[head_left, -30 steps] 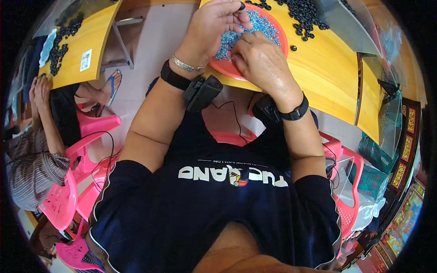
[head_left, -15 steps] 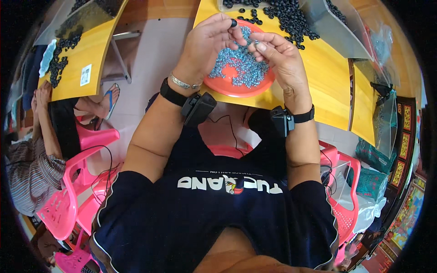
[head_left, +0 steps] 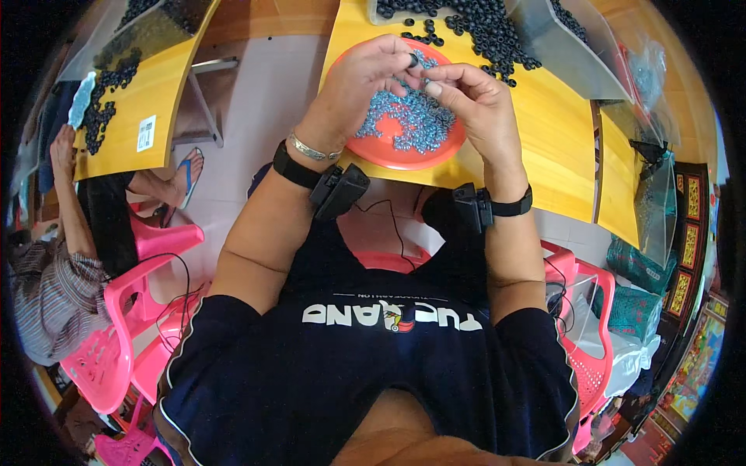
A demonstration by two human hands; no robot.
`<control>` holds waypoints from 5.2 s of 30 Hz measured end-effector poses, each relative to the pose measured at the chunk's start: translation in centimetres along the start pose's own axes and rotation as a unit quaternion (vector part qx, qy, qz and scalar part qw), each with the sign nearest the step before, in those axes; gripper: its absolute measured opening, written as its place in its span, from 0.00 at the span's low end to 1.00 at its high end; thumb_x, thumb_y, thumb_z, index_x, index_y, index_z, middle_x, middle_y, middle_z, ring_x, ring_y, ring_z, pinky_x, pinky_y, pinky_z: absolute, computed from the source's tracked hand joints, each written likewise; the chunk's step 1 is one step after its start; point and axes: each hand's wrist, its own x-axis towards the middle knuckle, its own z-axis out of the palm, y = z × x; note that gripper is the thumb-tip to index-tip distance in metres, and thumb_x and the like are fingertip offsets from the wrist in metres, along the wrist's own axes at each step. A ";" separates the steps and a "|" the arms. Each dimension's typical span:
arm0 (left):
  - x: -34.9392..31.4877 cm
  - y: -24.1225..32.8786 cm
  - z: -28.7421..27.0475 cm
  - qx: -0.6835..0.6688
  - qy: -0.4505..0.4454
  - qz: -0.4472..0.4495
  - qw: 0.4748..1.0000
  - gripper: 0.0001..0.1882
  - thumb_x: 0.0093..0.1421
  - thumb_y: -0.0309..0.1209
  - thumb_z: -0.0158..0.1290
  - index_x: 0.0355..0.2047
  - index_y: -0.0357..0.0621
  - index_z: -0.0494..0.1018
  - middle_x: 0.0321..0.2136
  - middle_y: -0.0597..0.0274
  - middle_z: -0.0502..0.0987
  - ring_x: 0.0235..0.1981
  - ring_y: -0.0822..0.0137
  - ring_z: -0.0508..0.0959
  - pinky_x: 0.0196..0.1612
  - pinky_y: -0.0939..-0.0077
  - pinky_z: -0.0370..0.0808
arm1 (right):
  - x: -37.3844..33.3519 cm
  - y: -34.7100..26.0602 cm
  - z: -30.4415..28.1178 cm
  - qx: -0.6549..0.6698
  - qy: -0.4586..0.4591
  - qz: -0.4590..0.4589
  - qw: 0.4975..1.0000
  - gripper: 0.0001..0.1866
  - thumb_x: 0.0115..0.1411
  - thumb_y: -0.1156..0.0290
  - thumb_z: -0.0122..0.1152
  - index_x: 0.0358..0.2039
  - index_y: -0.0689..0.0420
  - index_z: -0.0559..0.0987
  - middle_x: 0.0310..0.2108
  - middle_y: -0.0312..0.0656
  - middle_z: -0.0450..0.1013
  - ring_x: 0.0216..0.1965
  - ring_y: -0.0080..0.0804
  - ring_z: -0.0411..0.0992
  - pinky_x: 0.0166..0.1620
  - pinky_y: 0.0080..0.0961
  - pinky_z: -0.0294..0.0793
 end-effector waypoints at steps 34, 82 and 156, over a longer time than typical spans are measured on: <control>-0.4 0.4 0.5 -0.107 -0.107 -0.047 0.987 0.11 0.64 0.33 0.42 0.35 0.38 0.70 0.29 0.62 0.71 0.30 0.72 0.73 0.33 0.82 0.70 | 0.0 0.1 -0.6 -0.034 -0.021 -0.020 0.999 0.08 0.59 0.73 0.59 0.37 0.63 0.77 0.33 0.34 0.74 0.36 0.19 0.70 0.41 0.16 0.69; -0.5 0.8 0.9 -0.087 -0.088 -0.008 0.992 0.10 0.63 0.31 0.43 0.37 0.35 0.69 0.31 0.60 0.72 0.35 0.71 0.75 0.38 0.81 0.70 | -0.4 -0.7 0.0 -0.017 0.009 -0.063 0.998 0.07 0.59 0.75 0.58 0.37 0.63 0.77 0.31 0.35 0.75 0.34 0.18 0.71 0.39 0.15 0.71; -0.2 -0.1 1.9 -0.117 0.000 -0.050 0.992 0.08 0.63 0.30 0.42 0.36 0.40 0.69 0.28 0.63 0.73 0.31 0.70 0.75 0.34 0.80 0.70 | 0.7 1.2 -12.5 -0.530 0.227 -0.015 0.817 0.09 0.54 0.69 0.61 0.34 0.60 0.81 0.29 0.45 0.77 0.30 0.33 0.75 0.36 0.24 0.72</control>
